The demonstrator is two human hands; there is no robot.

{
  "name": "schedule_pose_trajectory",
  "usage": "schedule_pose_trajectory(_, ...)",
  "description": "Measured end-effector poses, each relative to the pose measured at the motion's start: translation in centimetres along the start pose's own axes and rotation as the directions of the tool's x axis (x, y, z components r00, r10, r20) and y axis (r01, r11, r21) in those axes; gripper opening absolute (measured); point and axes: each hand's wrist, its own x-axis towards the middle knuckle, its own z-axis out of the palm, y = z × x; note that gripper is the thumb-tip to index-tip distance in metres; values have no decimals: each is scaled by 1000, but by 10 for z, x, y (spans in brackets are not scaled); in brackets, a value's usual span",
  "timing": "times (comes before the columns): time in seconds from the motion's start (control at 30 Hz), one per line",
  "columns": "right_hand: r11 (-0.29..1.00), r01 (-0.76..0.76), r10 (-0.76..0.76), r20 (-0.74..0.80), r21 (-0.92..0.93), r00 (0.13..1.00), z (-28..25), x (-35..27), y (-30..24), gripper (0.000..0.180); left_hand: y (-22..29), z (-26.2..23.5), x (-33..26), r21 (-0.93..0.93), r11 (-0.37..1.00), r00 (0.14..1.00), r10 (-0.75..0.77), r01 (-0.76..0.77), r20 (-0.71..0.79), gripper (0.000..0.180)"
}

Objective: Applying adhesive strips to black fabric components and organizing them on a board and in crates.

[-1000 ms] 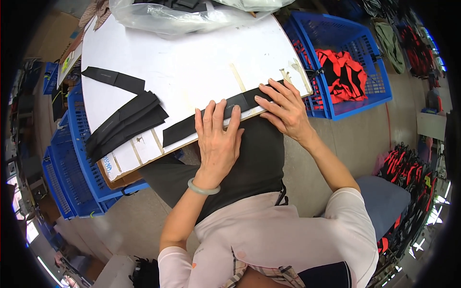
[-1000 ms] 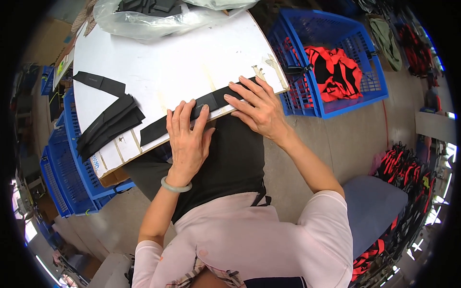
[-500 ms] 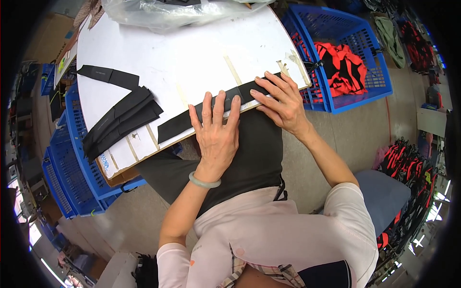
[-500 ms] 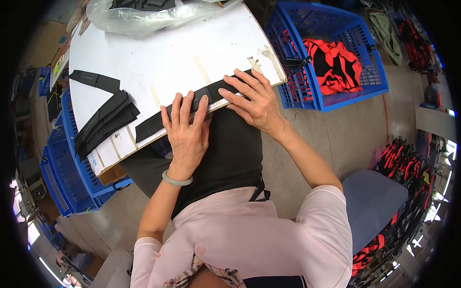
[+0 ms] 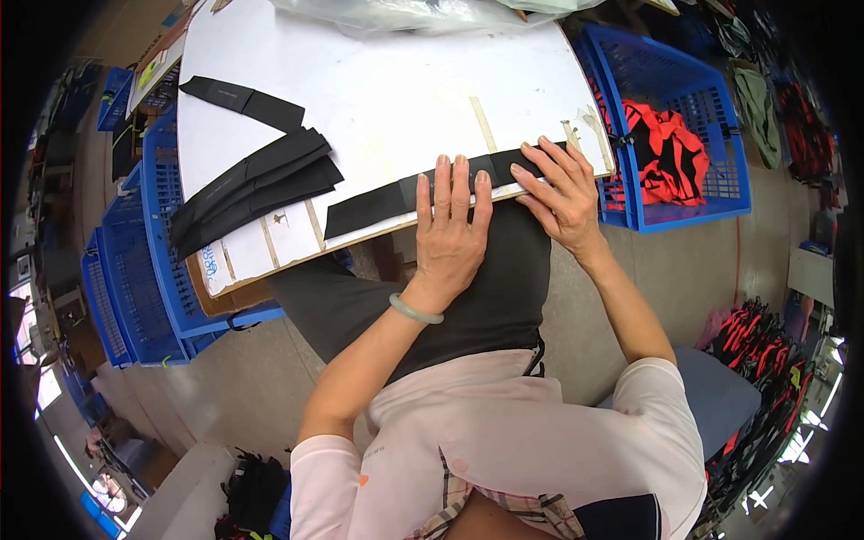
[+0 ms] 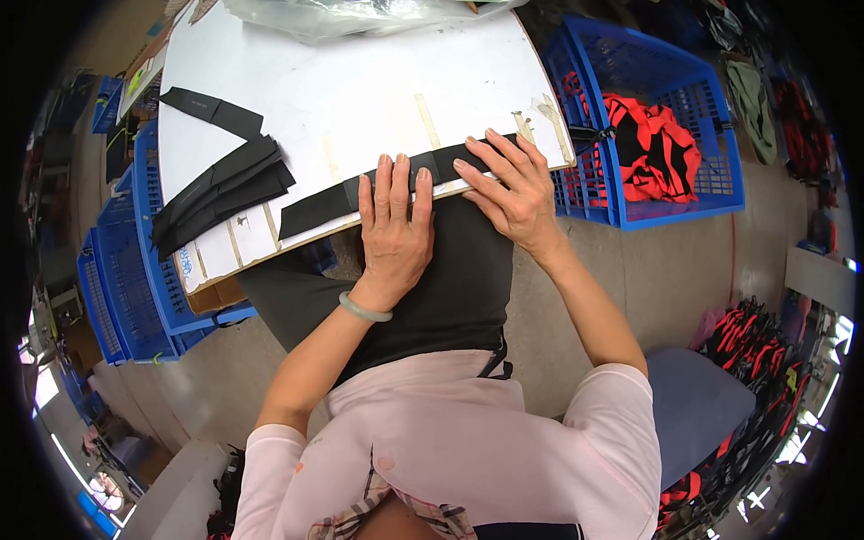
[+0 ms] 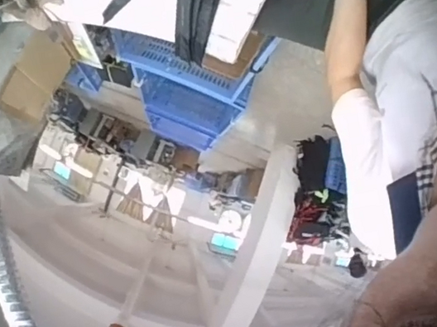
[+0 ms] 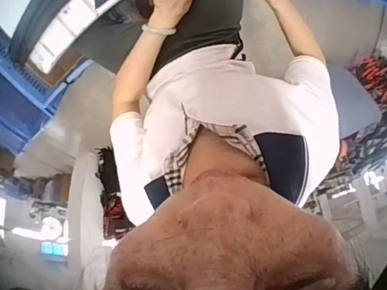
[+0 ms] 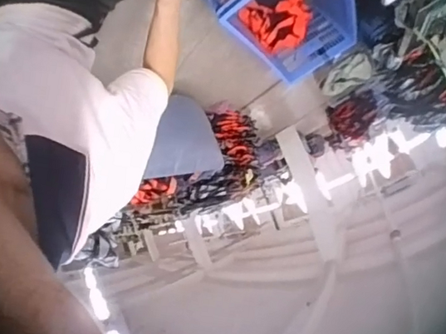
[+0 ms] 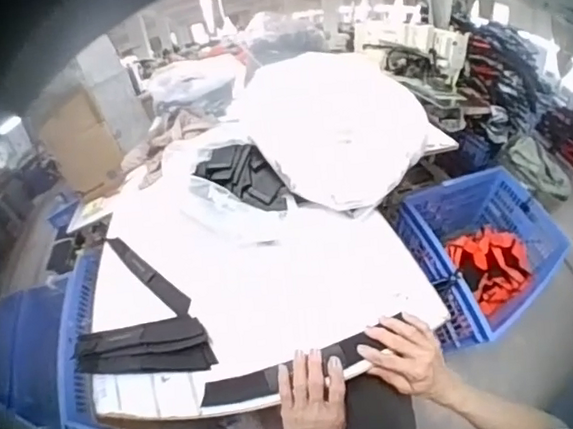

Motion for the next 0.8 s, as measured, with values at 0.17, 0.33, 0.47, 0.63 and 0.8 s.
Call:
schedule_pose_trajectory(0.17,1000,9,-9,5,0,1000,1,0,0,37,-4,3,-2,-33,999,999,1,-2,-45,49)
schedule_pose_trajectory(0.33,1000,16,-16,-1,-5,1000,1,0,0,38,-3,3,-2,-76,997,999,-13,10,-50,52)
schedule_pose_trajectory(0.47,1000,18,-18,-6,-3,1000,2,0,1,38,-3,3,-2,-76,997,998,-20,15,-60,52)
schedule_pose_trajectory(0.63,1000,16,-16,-3,4,1000,2,2,-1,38,-6,0,-2,-43,999,999,1,-3,-32,49)
schedule_pose_trajectory(0.8,999,-26,26,28,27,999,-9,8,-6,34,-4,-3,1,-17,1000,1000,22,-22,-17,44)
